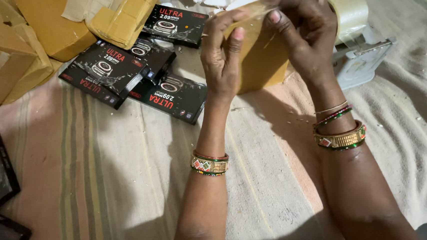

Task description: The person places smartwatch boxes into small cardboard shipping boxes, seals them with clear tape, and stacks them. They also open several smartwatch boxes to reveal the watch, strap, and charger inside before repacking them.

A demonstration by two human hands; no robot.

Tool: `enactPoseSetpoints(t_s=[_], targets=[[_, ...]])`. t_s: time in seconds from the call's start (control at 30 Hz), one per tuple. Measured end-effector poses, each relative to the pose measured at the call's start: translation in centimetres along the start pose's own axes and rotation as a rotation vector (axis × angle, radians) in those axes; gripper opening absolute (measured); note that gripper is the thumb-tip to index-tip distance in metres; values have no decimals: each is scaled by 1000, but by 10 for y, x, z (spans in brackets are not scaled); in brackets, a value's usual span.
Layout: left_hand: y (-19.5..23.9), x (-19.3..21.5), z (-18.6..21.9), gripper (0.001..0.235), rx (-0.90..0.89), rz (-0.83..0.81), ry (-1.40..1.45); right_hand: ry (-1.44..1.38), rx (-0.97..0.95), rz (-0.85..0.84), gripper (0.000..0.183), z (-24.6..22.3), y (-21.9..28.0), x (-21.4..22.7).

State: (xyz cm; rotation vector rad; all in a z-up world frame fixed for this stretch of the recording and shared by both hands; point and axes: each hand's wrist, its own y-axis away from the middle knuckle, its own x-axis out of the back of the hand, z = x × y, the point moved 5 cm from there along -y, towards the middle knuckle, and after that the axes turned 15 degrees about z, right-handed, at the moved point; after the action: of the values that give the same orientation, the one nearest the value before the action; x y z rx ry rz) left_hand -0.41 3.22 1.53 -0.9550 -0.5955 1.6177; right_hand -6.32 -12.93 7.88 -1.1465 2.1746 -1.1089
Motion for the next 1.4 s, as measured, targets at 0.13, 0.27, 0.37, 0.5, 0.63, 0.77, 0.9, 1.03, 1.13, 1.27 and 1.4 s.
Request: enactPoseSetpoints(t_s=[0.13, 0.27, 0.37, 0.5, 0.63, 0.77, 0.9, 1.03, 1.13, 1.27, 1.4], targets=[[-1, 10, -11, 53, 198, 132, -91, -117, -246, -92, 67, 14, 10, -4], [-7, 22, -2, 62, 55, 229, -380, -42, -33, -64, 49, 7, 17, -5], [-12, 44, -15, 61, 355, 267, -404, 149, 162, -39, 48, -2, 28, -13], [-5, 82, -50, 64, 1035, 272, -96, 343, 169, -361, 48, 2, 50, -50], [4, 98, -79, 35, 892, 70, -52, 318, -154, -723, 78, 18, 84, -74], [27, 113, -113, 25, 942, 45, -162, 467, 31, -805, 89, 25, 99, -92], [33, 113, -124, 26, 946, 7, -120, 714, -98, -842, 98, 52, 93, -94], [28, 115, -124, 35, 948, 43, -199, 1020, -383, -819, 100, 86, 73, -65], [27, 115, -123, 48, 937, 86, -331, 938, -557, -682, 106, 97, 74, -38], [23, 110, -113, 50, 923, 107, -287, 845, -658, -510, 103, 111, 74, -29], [2, 104, -84, 67, 673, 187, -12, 265, -634, -153, 94, 117, 55, -26]])
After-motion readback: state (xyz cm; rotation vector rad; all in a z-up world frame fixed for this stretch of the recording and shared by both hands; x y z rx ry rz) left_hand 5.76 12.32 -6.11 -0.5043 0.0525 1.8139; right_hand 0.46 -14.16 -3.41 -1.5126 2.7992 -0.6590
